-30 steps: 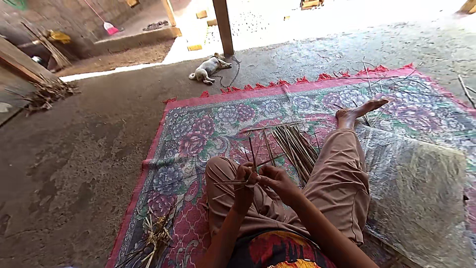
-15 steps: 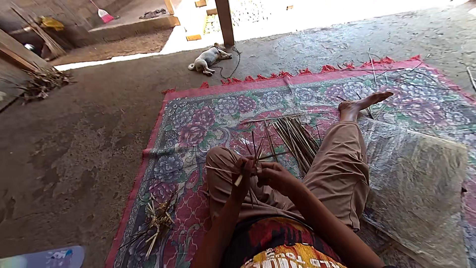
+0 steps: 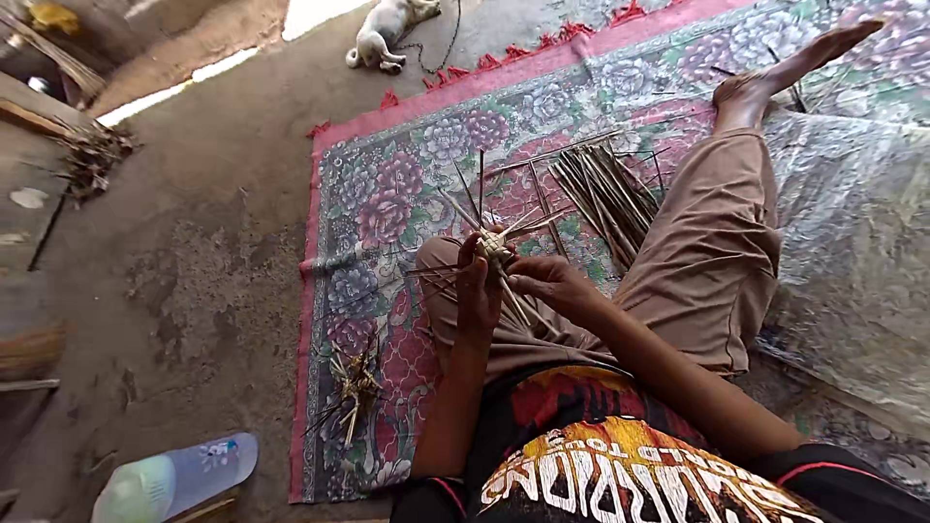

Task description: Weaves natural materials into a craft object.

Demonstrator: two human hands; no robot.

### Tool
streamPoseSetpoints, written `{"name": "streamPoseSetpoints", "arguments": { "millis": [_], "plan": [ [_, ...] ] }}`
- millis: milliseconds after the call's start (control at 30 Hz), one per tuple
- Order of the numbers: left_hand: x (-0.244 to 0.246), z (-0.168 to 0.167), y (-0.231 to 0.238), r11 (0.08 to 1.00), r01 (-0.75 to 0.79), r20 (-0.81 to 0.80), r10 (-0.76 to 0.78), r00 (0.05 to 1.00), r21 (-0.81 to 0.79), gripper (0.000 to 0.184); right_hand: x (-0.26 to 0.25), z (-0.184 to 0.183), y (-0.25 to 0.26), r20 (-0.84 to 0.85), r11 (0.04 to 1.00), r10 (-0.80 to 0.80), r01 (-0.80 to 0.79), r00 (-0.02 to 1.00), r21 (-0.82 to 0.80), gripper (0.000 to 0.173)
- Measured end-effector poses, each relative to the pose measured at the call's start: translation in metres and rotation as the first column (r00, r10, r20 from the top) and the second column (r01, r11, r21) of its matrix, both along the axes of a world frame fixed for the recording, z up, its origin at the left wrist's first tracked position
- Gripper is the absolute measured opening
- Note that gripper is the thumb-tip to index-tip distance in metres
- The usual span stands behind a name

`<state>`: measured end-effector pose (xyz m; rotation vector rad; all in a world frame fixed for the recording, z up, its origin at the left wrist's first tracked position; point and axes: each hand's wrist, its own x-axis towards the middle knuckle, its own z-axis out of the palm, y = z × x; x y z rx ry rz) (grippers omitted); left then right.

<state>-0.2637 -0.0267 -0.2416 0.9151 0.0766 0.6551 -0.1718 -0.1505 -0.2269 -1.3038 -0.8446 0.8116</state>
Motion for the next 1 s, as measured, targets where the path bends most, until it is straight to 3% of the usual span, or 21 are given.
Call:
{"name": "streamPoseSetpoints", "arguments": {
  "millis": [67, 233, 367, 600, 767, 1000],
  "plan": [
    [-0.002, 0.002, -0.001, 0.998, -0.053, -0.027, 0.054, 0.998, 0.040, 0.046, -0.003, -0.005, 0.005, -0.014, 0.998, 0.034, -0.033, 0.999, 0.053, 0.008],
    [-0.003, -0.004, 0.004, 0.985, -0.070, -0.032, 0.066, 0.997, -0.158, 0.032, -0.002, -0.007, 0.003, -0.078, 0.982, 0.181, -0.175, 0.980, 0.076, 0.014],
    [0.001, -0.001, 0.006, 0.983, -0.068, -0.012, 0.067, 0.998, -0.171, 0.029, 0.004, -0.010, -0.003, -0.208, 0.959, 0.281, -0.265, 0.937, 0.103, 0.014],
    [0.009, -0.003, 0.001, 0.993, -0.109, -0.031, 0.107, 0.994, -0.052, 0.035, 0.013, -0.011, -0.009, -0.439, 0.985, 0.160, -0.114, 0.884, 0.129, 0.011],
    [0.013, -0.010, -0.004, 0.990, -0.138, -0.060, 0.140, 0.988, 0.042, 0.038, 0.017, -0.016, -0.009, -0.450, 0.989, 0.143, -0.112, 0.881, 0.095, 0.015],
    [0.016, -0.011, -0.010, 0.989, -0.142, -0.058, 0.144, 0.988, 0.035, 0.035, 0.017, -0.023, -0.007, -0.444, 0.998, 0.057, -0.065, 0.894, -0.005, 0.018]
  ]
}}
